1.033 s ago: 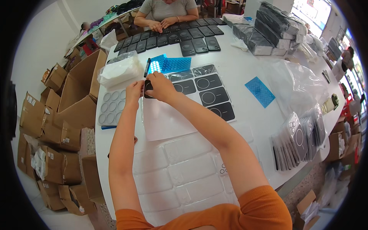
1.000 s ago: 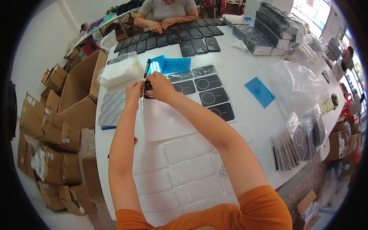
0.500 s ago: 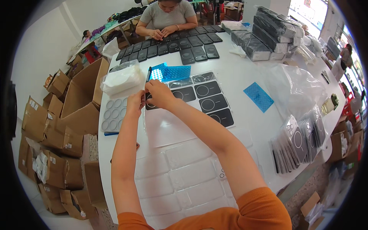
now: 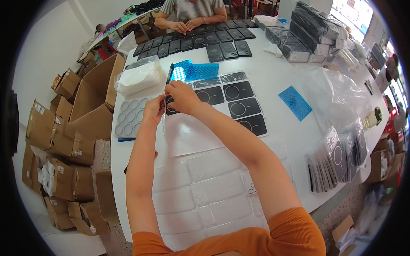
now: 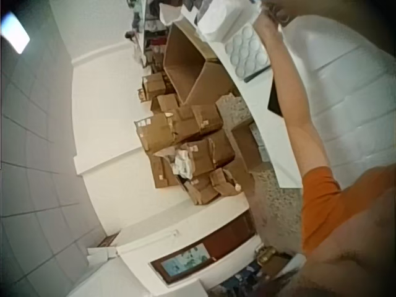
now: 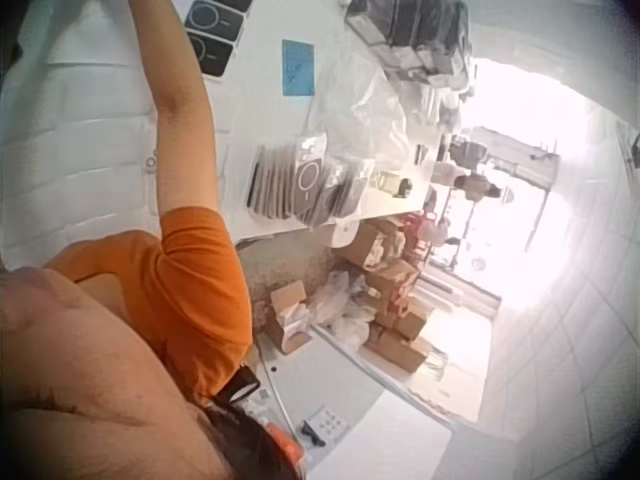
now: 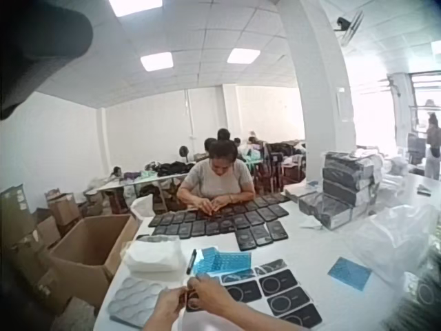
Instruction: The person peels magnetic cards from a sheet, inserts them into clear phone cases by hand, and stacks the cases. The person then removes circular ring stickers from a sheet and applies them to phone cases.
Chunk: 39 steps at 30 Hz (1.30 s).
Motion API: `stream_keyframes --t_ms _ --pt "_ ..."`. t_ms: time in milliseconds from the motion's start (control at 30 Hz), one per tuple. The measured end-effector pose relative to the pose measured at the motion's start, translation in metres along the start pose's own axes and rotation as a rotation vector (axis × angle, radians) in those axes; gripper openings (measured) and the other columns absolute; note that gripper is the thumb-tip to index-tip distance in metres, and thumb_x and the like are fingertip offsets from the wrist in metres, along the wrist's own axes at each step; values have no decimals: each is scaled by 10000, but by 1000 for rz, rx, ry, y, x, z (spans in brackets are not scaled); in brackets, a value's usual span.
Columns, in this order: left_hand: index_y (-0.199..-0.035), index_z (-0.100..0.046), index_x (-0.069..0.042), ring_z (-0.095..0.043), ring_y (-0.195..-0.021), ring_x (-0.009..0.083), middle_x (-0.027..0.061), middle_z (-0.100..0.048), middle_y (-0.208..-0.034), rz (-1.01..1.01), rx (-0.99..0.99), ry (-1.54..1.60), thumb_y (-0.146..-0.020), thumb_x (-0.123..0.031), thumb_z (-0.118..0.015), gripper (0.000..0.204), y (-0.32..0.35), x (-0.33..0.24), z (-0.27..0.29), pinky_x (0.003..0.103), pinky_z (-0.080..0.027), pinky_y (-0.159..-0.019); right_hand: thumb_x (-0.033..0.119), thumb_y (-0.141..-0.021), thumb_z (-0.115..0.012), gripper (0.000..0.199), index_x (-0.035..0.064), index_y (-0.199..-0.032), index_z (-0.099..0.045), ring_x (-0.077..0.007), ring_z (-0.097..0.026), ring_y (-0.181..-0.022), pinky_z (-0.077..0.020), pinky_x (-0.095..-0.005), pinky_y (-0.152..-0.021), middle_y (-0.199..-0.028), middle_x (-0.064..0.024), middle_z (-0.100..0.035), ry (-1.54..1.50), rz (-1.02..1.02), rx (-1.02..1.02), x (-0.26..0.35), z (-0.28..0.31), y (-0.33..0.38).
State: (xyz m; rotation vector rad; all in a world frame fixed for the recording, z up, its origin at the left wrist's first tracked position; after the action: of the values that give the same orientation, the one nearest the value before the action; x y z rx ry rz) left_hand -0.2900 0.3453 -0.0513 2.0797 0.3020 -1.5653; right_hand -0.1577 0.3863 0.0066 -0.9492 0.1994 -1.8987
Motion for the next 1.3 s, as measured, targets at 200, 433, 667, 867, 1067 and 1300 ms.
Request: stream_keyframes --t_ms 200,433,667,867,1067,1300 --pt "-731 -589 -54 -470 -518 84 -17 -519 -623 -62 -86 -233 -903 -196 -570 223 -2 8 12 232 -372 -472 73 -733 -680 184 95 -862 -550 -278 -521 -886 -425 -380 -768 -891 -61 -551 0 181 25 -3 3 12" --pt "-721 -627 38 -627 -626 227 148 -620 -633 -158 -218 -607 -867 -265 -578 340 -24 21 20 352 -479 -601 17 -781 -644 136 88 -831 -539 -270 -544 -928 -427 -372 -811 -917 -48 -584 13 315 70 12 43 76" --pt "-1032 -598 15 -559 -955 359 197 -599 -1003 -707 -466 -1040 -841 -297 -613 366 -8 -7 26 434 -438 -851 -17 -793 -644 123 41 -880 -578 -156 -576 -923 -434 -278 -839 -919 -34 -625 -343 -192 -162 10 127 121" --pt "-1228 -477 -66 -517 -1036 166 58 -544 -1143 -473 505 -659 -786 -187 -721 519 159 -12 -110 303 -433 -828 31 -845 -579 72 42 -917 -589 -137 -543 -832 -431 -284 -765 -901 -15 -602 -360 -328 -34 36 167 174" --pt "-951 -487 -17 -560 -698 116 33 -593 -825 -325 463 -571 -828 -55 -661 217 247 33 -132 250 -464 -666 37 -790 -637 333 100 -1117 -613 -232 -512 -1121 -404 -360 -981 -1277 -69 -530 -179 -47 -18 87 178 219" --pt "-931 -498 -55 -565 -812 91 34 -603 -906 -74 375 37 -845 -102 -685 212 292 67 -135 227 -463 -746 78 -852 -657 202 -22 -1014 -592 -95 -615 -743 -495 -213 -673 -845 -39 -631 -788 -772 -217 53 193 325"
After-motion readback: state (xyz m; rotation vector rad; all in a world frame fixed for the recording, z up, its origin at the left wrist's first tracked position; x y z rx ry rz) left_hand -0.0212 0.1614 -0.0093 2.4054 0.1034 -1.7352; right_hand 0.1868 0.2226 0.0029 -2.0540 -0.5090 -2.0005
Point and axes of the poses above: each hand's wrist, its own y-axis away from the middle knuckle, its own z-axis out of the back of the hand, x = y × z, the point moved 6 cm from there along -y, towards the middle knuckle
